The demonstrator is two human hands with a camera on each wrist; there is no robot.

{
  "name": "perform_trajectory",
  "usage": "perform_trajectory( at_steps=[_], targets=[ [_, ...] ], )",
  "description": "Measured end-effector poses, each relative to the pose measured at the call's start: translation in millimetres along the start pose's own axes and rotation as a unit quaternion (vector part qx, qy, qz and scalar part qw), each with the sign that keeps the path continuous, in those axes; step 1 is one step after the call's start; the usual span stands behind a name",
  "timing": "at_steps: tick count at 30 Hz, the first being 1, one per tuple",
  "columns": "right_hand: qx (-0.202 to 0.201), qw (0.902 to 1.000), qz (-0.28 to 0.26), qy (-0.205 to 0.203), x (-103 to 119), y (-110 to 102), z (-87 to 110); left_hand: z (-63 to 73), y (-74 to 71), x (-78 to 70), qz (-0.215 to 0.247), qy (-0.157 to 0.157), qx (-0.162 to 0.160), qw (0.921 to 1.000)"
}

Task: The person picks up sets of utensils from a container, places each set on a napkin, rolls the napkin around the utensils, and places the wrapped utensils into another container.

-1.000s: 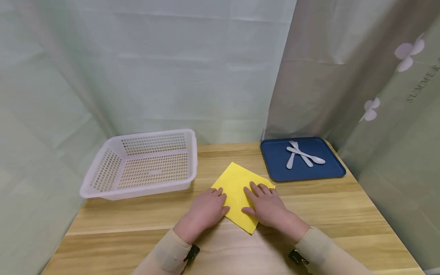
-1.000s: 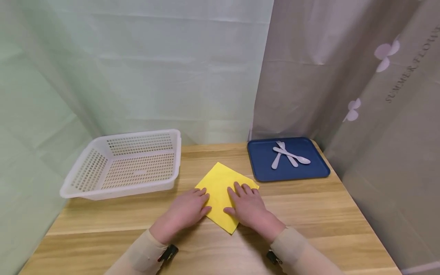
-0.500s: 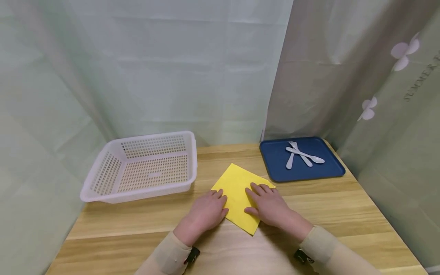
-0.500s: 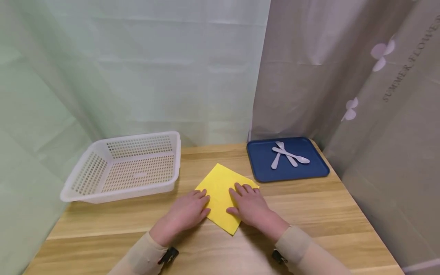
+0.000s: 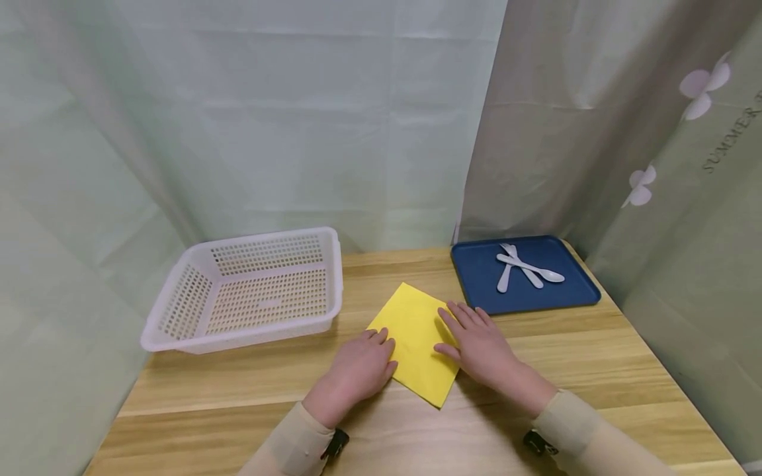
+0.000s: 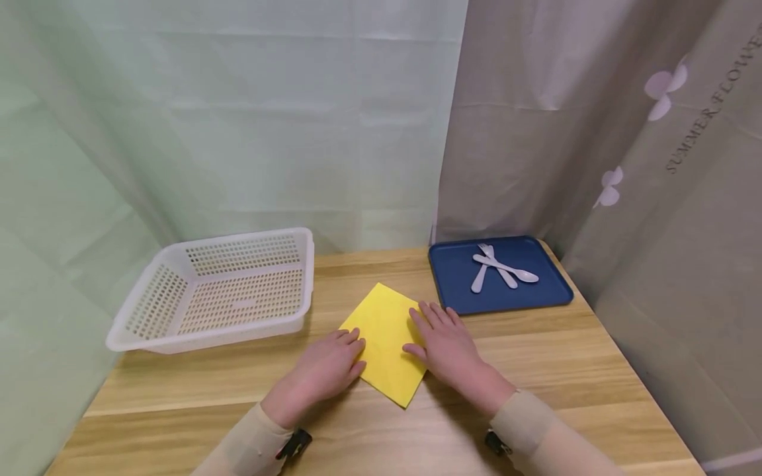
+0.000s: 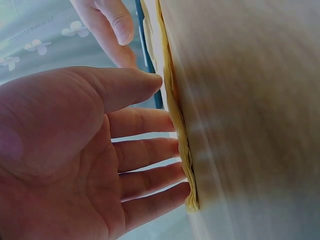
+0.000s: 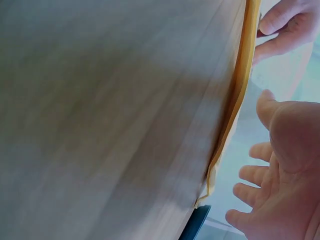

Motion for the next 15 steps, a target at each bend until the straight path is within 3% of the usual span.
perform_trajectory(
  at_steps=[8, 15],
  targets=[
    [-0.048, 0.9988, 0.011, -0.009, -8.6, -9.7, 1.8, 1.7, -2.8, -1.3, -0.006, -0.001, -0.002, 1.0],
    [-0.065, 0.9977, 0.018, -0.004, -15.3, -14.6, 3.5, 3.5, -6.8, -3.1, -0.007, -0.005, 0.006, 0.9999]
  ],
)
Point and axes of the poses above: each hand's wrist, its own z-axis away from the middle knuckle, its own y-axis out of the palm, x = y × z, the point moved 10 cm from there along -z, towards the middle knuckle, and after that the axes turned 2 degrees about -z, right-handed, at the moved point
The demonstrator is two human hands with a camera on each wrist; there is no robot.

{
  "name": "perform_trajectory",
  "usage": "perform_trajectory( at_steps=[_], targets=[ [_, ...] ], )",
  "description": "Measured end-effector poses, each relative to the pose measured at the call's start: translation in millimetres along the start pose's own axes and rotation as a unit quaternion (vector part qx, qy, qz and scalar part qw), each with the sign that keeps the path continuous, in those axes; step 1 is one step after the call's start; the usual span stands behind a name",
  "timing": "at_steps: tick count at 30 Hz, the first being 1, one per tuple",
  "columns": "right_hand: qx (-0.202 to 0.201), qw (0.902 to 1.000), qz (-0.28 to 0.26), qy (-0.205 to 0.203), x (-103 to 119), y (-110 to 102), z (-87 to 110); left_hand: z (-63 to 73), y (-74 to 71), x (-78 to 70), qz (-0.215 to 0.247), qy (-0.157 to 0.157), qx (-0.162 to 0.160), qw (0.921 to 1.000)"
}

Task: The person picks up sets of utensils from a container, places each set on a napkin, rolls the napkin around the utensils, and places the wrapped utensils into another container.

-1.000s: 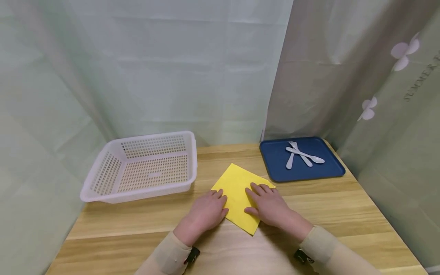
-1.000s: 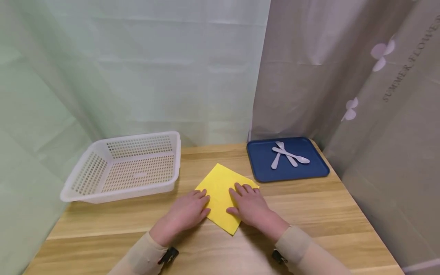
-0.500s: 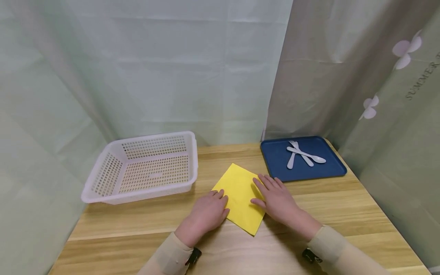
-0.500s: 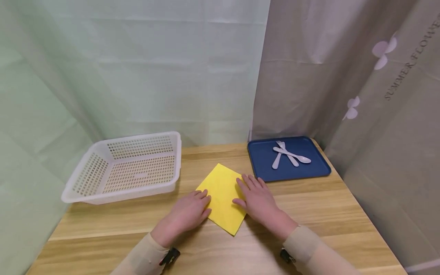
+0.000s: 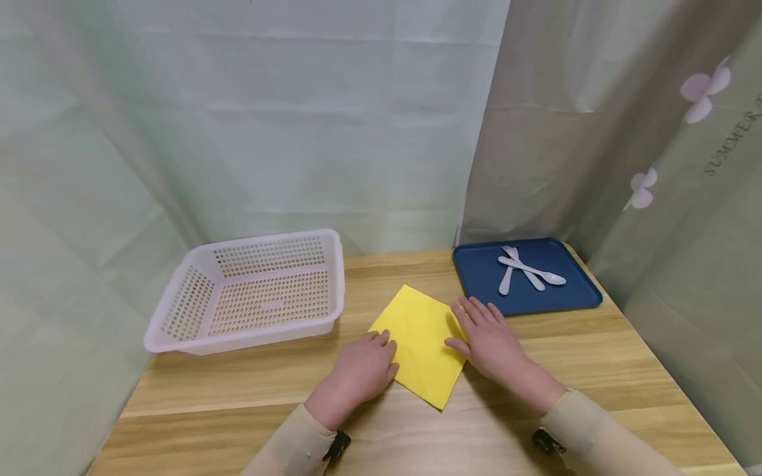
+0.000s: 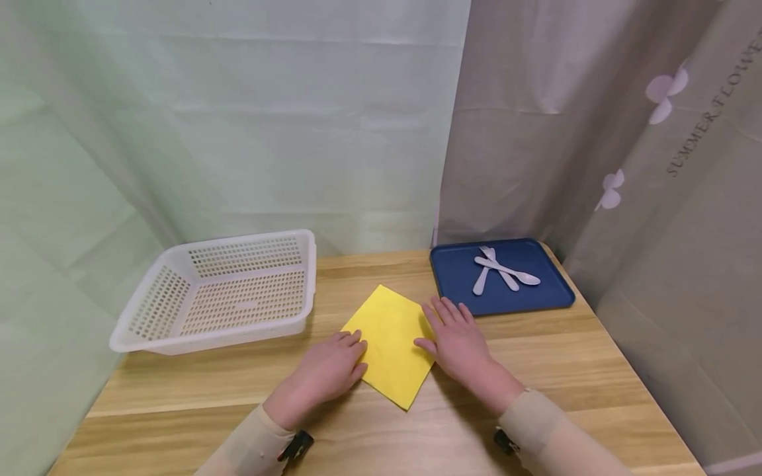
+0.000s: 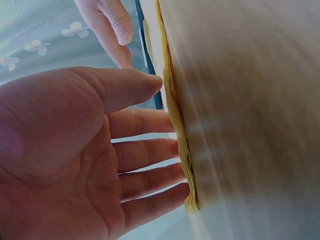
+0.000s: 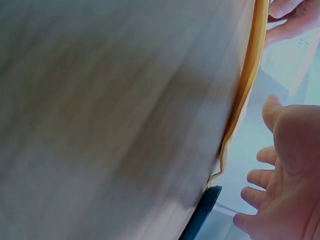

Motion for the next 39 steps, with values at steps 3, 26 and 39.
perform_trajectory(
  at_steps=[3, 26, 39],
  targets=[
    [-0.011, 0.9999, 0.0, -0.001, -2.7, -3.0, 0.3, 0.6, -0.9, 0.1, -0.002, -0.001, -0.001, 1.0],
    [-0.007, 0.9981, 0.03, 0.054, -53.4, -10.4, -10.7, 0.0, 0.8, 0.6, 0.001, 0.002, -0.009, 1.0],
    [0.033, 0.9939, 0.011, 0.105, -88.4, -1.5, -18.0, 0.7, 2.2, -0.5, 0.001, 0.003, -0.005, 1.0]
  ],
)
Point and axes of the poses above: each hand's wrist, its own z-axis away from the middle knuckle, its own y-axis out of the palm, x = y × z, the point moved 10 cm from there along -z, towards the middle knuckle, and after that the axes turned 2 degrees about -z, right-handed, at the moved point
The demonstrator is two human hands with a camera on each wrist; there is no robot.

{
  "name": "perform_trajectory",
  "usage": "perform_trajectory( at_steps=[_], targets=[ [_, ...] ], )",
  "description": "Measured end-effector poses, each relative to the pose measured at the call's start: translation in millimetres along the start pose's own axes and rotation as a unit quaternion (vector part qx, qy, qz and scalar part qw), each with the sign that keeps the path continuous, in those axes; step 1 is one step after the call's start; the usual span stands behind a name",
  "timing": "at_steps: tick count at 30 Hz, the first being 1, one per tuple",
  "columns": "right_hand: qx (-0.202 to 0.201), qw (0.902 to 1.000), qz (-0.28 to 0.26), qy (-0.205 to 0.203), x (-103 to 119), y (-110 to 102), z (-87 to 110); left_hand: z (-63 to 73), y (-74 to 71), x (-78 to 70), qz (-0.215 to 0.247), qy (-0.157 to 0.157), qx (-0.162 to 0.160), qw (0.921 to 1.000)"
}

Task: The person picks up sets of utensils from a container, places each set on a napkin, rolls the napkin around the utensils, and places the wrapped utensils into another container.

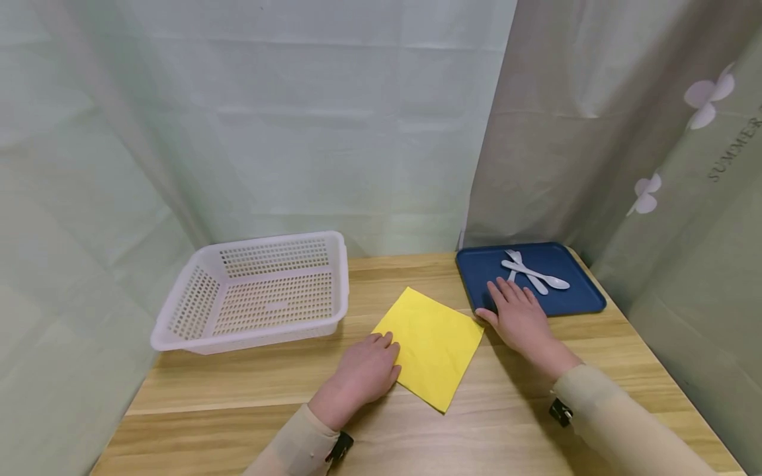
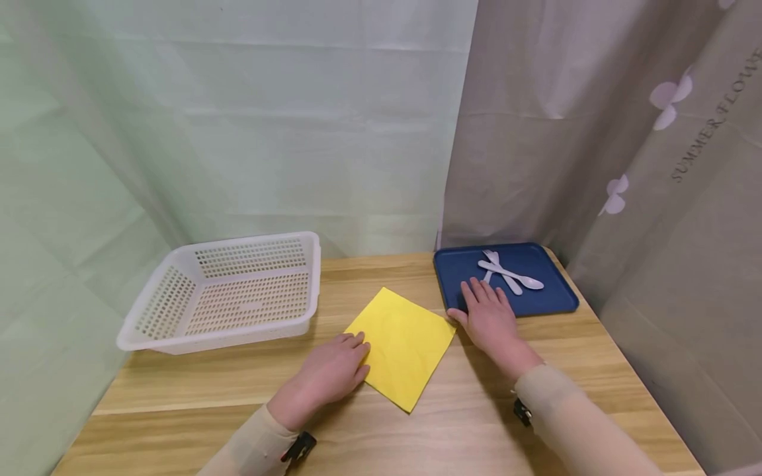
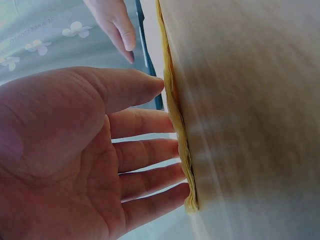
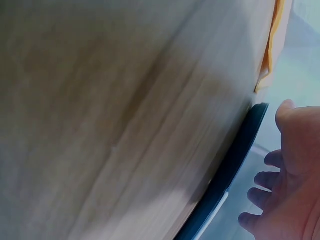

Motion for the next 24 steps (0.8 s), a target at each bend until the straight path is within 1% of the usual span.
perform_trajectory(
  at_steps=[4, 17, 20, 24],
  targets=[
    [0.003, 1.0, -0.001, 0.008, -5.8, 0.4, -2.6, 0.1, -1.1, -0.4, -0.001, 0.0, 0.003, 1.0],
    [0.018, 0.9994, 0.015, 0.026, -22.6, 1.9, -16.9, 1.1, -2.6, -1.4, -0.004, 0.001, -0.004, 1.0],
    [0.017, 0.9994, 0.018, 0.026, -24.0, 0.8, -19.2, 1.0, -2.1, -1.4, -0.005, 0.002, -0.005, 1.0],
    [0.006, 0.9996, 0.017, 0.022, -23.1, -3.9, -20.2, 0.7, -1.1, -1.2, -0.007, 0.003, -0.007, 0.9999]
  ],
)
Point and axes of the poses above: each hand's wrist, its own z-axis away from the middle knuckle, its own y-axis out of the palm, x = y × z, the point moved 10 cm from there along -z, towards the middle knuckle, and after that the axes turned 2 degrees about -z, right-handed, at the moved point
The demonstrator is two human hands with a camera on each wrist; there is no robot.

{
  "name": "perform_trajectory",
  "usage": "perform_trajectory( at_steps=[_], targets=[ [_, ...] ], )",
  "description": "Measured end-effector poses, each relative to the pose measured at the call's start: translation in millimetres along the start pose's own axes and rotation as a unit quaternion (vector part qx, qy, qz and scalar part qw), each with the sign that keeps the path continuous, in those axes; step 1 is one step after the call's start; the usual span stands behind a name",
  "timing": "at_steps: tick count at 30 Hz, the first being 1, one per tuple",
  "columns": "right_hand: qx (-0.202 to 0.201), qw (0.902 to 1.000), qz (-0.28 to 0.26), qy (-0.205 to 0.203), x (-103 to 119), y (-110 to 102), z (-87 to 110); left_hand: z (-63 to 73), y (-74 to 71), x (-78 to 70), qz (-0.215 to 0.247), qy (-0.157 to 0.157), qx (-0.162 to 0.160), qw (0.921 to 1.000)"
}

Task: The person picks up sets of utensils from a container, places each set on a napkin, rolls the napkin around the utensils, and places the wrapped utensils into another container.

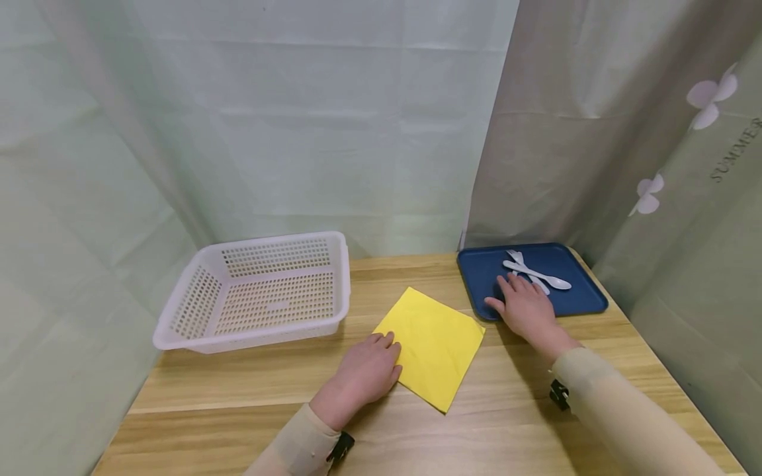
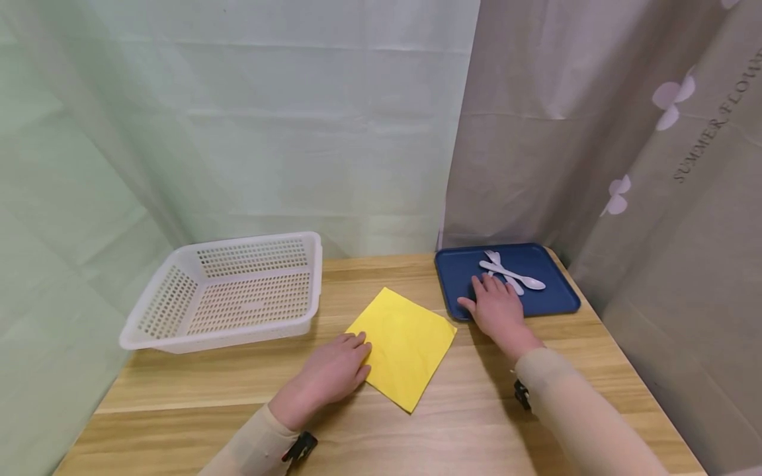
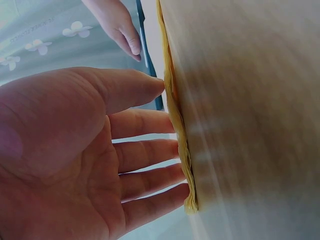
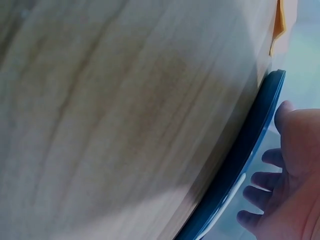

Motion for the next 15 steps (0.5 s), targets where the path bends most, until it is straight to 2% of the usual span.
perform_trajectory(
  at_steps=[15],
  targets=[
    [0.004, 0.9999, 0.007, 0.007, -5.0, -1.4, -4.3, 0.5, -1.6, -0.1, -0.006, 0.006, 0.0, 1.0]
  ],
)
Point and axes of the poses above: each hand's wrist, its own z-axis away from the middle knuckle, its own y-axis out of the palm, x = y × z, the point moved 10 cm from there along -z, towards the middle knuckle, and after that the axes turned 2 degrees about -z, right-handed, at the moved point
